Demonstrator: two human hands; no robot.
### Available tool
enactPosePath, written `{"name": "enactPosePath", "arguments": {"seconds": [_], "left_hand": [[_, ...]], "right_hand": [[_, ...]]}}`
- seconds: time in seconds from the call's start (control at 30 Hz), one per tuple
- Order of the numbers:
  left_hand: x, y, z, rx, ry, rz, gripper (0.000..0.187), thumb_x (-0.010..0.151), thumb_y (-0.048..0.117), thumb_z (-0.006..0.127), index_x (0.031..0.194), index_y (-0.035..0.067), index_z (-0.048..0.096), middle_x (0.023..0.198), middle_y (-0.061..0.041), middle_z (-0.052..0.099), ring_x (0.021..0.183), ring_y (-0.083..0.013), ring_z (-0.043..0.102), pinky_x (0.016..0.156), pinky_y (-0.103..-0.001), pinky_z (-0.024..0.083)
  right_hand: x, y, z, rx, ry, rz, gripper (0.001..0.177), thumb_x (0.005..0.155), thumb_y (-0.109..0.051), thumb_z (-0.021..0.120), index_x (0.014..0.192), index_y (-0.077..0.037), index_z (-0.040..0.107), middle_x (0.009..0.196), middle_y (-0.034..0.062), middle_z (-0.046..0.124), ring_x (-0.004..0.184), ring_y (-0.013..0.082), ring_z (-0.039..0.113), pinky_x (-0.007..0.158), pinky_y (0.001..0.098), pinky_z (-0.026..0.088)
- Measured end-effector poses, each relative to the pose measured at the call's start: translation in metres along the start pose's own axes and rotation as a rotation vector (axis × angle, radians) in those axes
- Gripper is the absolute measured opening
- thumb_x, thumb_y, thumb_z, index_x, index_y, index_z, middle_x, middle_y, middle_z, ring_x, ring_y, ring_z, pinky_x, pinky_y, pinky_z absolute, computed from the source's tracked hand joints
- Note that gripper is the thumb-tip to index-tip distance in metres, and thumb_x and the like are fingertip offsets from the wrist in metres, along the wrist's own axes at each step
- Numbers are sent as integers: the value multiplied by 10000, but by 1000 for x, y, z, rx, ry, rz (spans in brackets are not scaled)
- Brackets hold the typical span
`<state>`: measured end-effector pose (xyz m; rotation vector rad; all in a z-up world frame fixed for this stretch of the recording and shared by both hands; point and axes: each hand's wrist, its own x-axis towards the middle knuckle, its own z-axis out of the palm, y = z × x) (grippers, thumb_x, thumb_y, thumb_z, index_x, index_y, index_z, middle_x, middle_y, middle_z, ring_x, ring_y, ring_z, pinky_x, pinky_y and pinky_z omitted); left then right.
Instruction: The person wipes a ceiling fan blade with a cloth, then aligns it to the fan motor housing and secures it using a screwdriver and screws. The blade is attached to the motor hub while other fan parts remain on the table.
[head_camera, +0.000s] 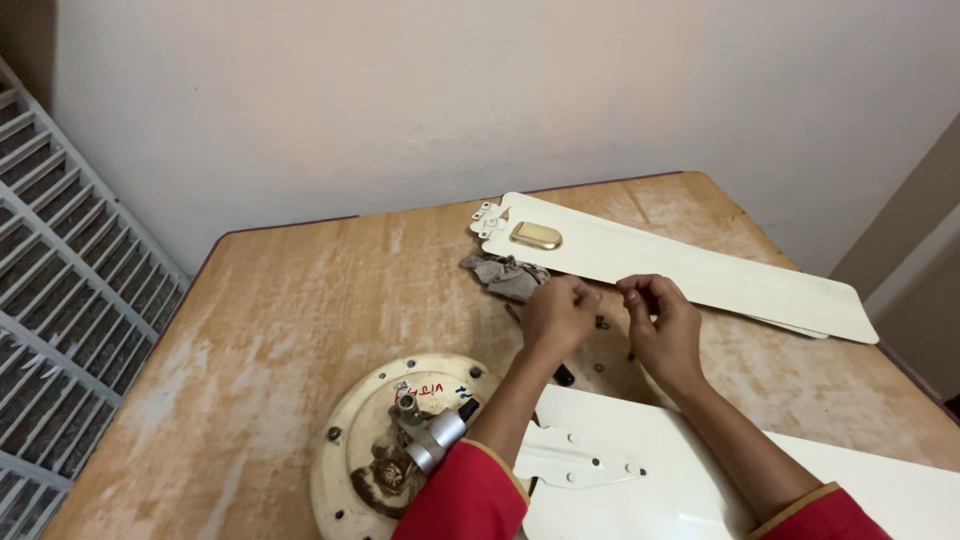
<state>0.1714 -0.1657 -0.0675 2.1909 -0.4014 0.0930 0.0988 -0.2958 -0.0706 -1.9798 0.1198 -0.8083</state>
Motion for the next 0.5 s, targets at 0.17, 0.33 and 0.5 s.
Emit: {"name": "enactPosePath", "arguments": {"seconds": [0.17, 0.33, 0.5], "left_hand": [[7, 6, 5, -581, -41, -112, 293, 988, 274, 678, 962, -14, 732, 856, -82, 741, 767, -150, 679, 717, -320, 548], [18, -3, 17, -842, -130, -171, 301, 1020, 306, 621, 1031, 20, 712, 891, -40, 746, 795, -113, 684, 734, -278, 558], [18, -5, 19, -908, -185, -230, 381, 1046, 361, 578, 1029, 8, 720, 885, -28, 721, 768, -93, 667, 710, -262, 564]], "right_hand": [[-3, -1, 1, 271, -42, -61, 99, 1014, -31, 623, 1072, 22, 683, 993, 52, 736, 895, 91, 670, 803, 249, 557], [-1, 7, 2, 312, -48, -51, 88, 1010, -35, 635, 1073, 6, 681, 970, 40, 725, 864, 85, 656, 773, 243, 546], [3, 13, 4, 358, -72, -50, 80, 1037, -54, 620, 1086, -1, 654, 943, 13, 675, 837, 74, 596, 747, 233, 510]]}}
